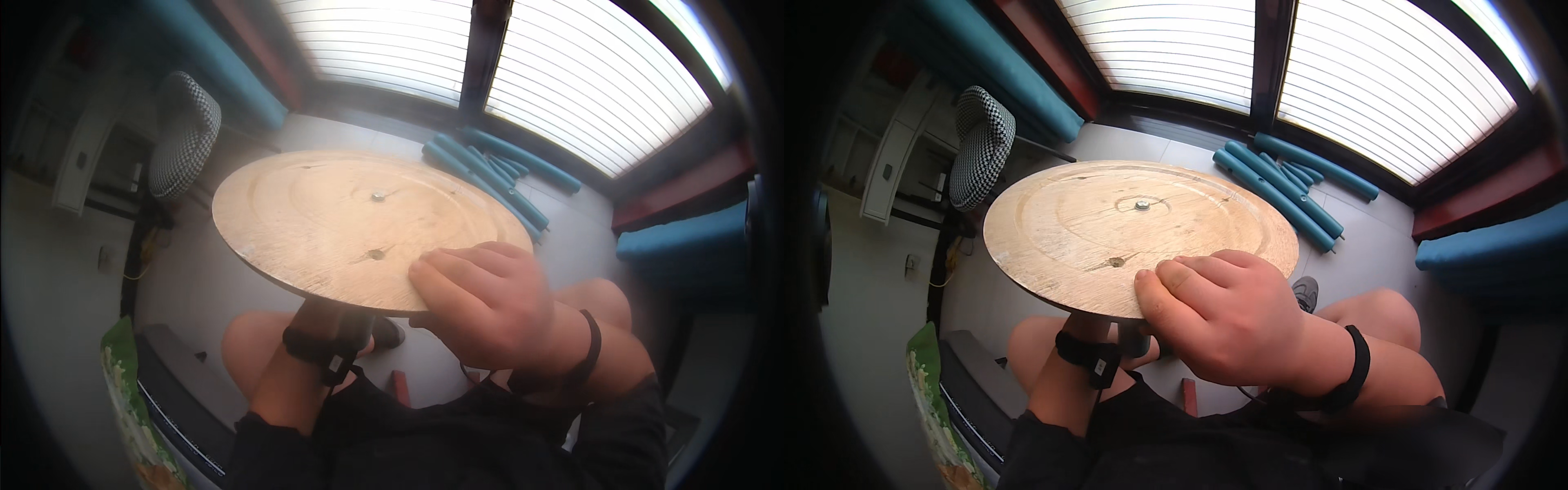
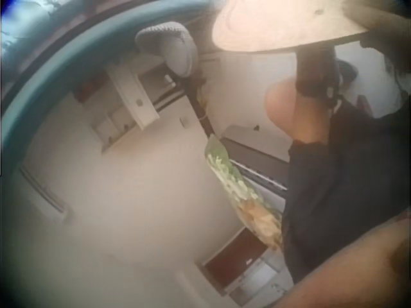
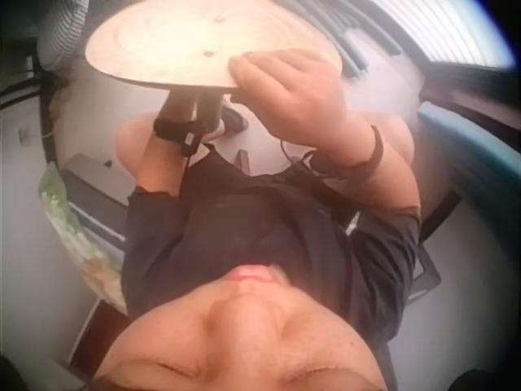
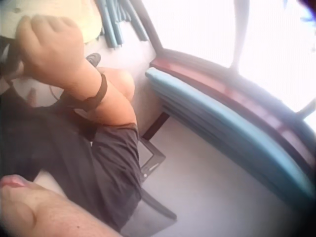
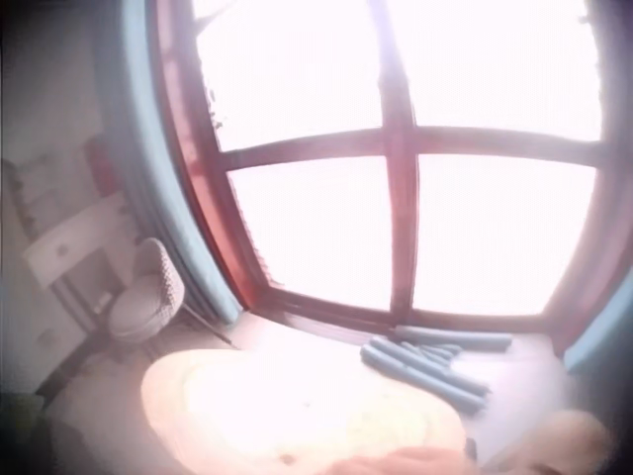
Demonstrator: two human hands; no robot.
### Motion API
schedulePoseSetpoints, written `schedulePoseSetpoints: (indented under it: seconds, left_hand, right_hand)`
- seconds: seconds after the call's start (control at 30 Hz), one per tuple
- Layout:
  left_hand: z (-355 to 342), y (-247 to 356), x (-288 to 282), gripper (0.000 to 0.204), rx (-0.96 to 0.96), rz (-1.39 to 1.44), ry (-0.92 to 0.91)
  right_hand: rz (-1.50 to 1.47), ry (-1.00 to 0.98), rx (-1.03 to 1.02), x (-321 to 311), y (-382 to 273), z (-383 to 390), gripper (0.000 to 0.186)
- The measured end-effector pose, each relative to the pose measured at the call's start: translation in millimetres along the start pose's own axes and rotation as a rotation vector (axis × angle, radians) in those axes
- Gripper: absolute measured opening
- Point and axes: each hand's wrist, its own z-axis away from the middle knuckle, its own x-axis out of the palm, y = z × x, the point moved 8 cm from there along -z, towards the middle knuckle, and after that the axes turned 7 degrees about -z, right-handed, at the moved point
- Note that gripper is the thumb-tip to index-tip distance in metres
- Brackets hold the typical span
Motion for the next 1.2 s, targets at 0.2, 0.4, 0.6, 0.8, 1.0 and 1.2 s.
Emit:
schedulePoseSetpoints:
  seconds: [0.2, 0.4, 0.6, 0.8, 1.0, 1.2]
  left_hand:
    - [8, 6, -2, 0.065, 0.006, -0.003, 0.024]
    - [-4, -9, -3, 0.065, 0.001, 0.04, -0.002]
    - [3, -3, -6, 0.064, 0.02, 0.037, -0.002]
    - [6, -2, -10, 0.064, -0.014, 0.03, 0.061]
    - [-4, -23, -1, 0.052, -0.233, 0.193, 0.182]
    - [-7, -20, 16, 0.07, -0.128, 0.192, 0.093]
  right_hand:
    - [-0.15, -0.05, -0.115, -7, 1, 0, 0.031]
    - [-0.387, 0.004, -0.106, -35, 39, 6, 0.054]
    - [-0.745, 0.049, 0.091, -54, 80, 7, 0.075]
    - [-0.828, 0.154, 0.289, -38, 127, 26, 0.073]
    - [-0.648, 0.275, 0.695, -6, 187, 59, 0.055]
    - [-0.545, 0.376, 1.035, 20, 228, 94, 0.046]
